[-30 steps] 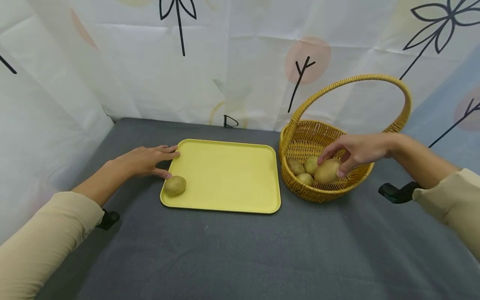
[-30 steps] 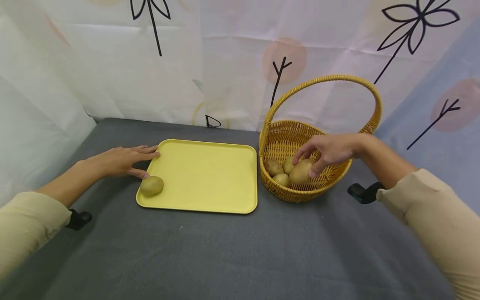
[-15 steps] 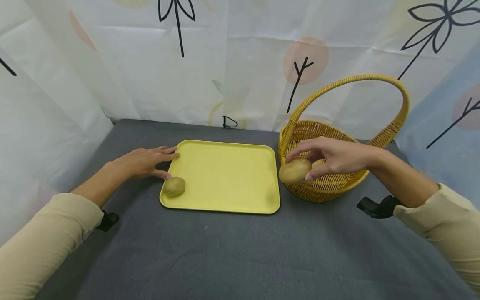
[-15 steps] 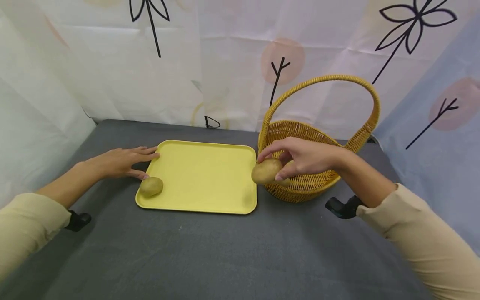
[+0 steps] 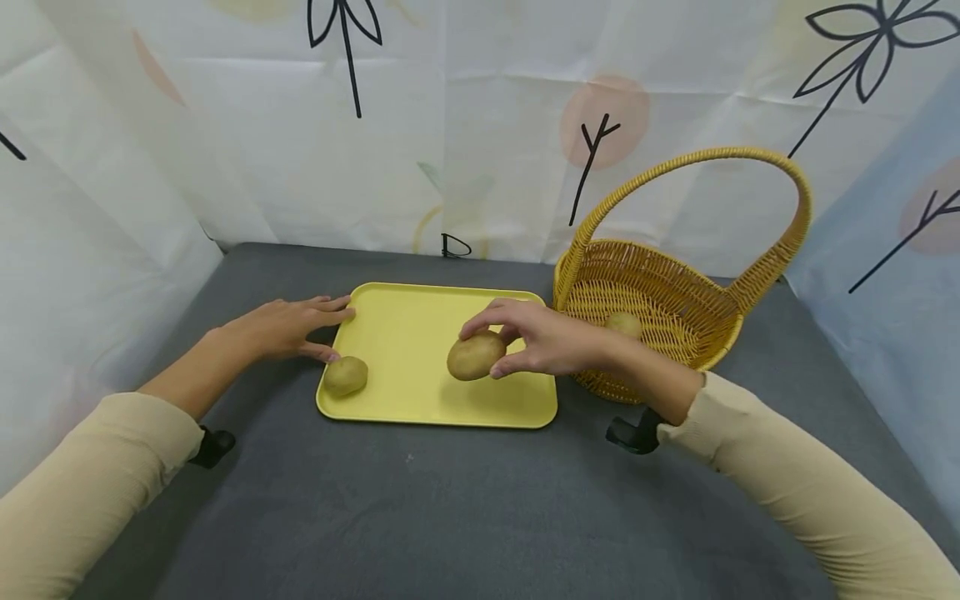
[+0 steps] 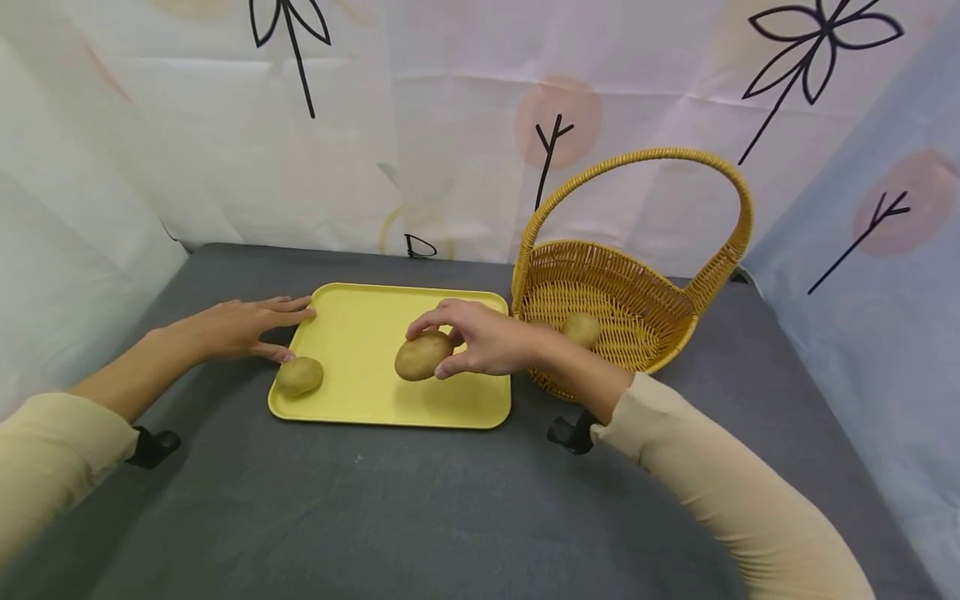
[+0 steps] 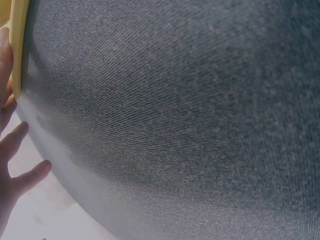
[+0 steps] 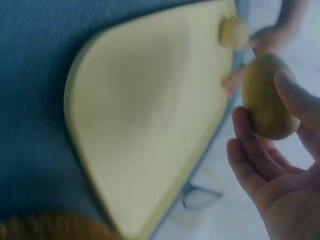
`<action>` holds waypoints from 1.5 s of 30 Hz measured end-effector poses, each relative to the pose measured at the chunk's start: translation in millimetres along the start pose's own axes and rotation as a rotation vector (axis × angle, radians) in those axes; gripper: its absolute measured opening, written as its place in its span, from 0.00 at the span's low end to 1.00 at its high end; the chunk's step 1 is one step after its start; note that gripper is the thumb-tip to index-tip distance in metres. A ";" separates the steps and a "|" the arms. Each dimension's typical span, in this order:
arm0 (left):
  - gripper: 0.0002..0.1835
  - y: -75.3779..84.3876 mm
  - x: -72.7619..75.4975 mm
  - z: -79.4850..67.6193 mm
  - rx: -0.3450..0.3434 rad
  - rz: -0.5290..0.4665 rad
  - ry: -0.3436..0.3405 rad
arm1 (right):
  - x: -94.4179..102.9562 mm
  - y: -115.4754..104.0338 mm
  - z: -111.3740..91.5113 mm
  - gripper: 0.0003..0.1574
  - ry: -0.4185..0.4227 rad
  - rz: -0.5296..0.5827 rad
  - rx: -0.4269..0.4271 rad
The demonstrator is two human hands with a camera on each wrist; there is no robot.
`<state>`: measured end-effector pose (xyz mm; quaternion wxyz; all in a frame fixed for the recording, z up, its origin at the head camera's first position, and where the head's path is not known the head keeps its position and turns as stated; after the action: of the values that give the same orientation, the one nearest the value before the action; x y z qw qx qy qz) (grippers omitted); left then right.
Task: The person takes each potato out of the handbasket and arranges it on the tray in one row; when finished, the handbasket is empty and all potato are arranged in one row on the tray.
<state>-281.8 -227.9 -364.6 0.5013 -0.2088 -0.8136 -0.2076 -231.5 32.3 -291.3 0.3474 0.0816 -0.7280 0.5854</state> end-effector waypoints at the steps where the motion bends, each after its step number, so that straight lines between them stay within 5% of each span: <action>1: 0.47 0.2 0.0 -0.1 0.000 -0.002 0.000 | -4.0 1.8 6.8 0.32 0.008 -0.017 0.003; 11: 0.47 -0.2 -0.9 0.7 0.003 0.002 -0.002 | -45.2 16.7 62.6 0.30 -0.024 -0.104 -0.021; 22: 0.46 1.0 1.2 1.2 -0.011 0.002 0.015 | -67.8 16.7 96.2 0.34 -0.024 -0.197 -0.022; 27: 0.46 1.9 1.3 0.0 -0.012 0.007 0.018 | -69.6 20.7 98.4 0.46 -0.017 -0.239 -0.089; 36: 0.46 0.7 1.4 -1.4 -0.012 0.012 0.019 | -68.1 12.9 92.3 0.45 -0.030 -0.256 -0.094; 45: 0.45 2.8 1.3 -2.0 -0.025 0.010 0.029 | -55.7 -1.4 58.2 0.47 -0.065 -0.135 -0.069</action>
<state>-279.3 -226.5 -362.2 0.5116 -0.2159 -0.8025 -0.2181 -213.1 -37.1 -328.0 0.3647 0.1373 -0.7516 0.5322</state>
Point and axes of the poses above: each hand's wrist, its own z-axis towards the middle knuckle, its own x-axis out of the back of the hand, y = z × x, the point moved 9 cm from there along z, towards the middle knuckle, and after that the axes turned 7 degrees about -y, right-handed, at the moved point
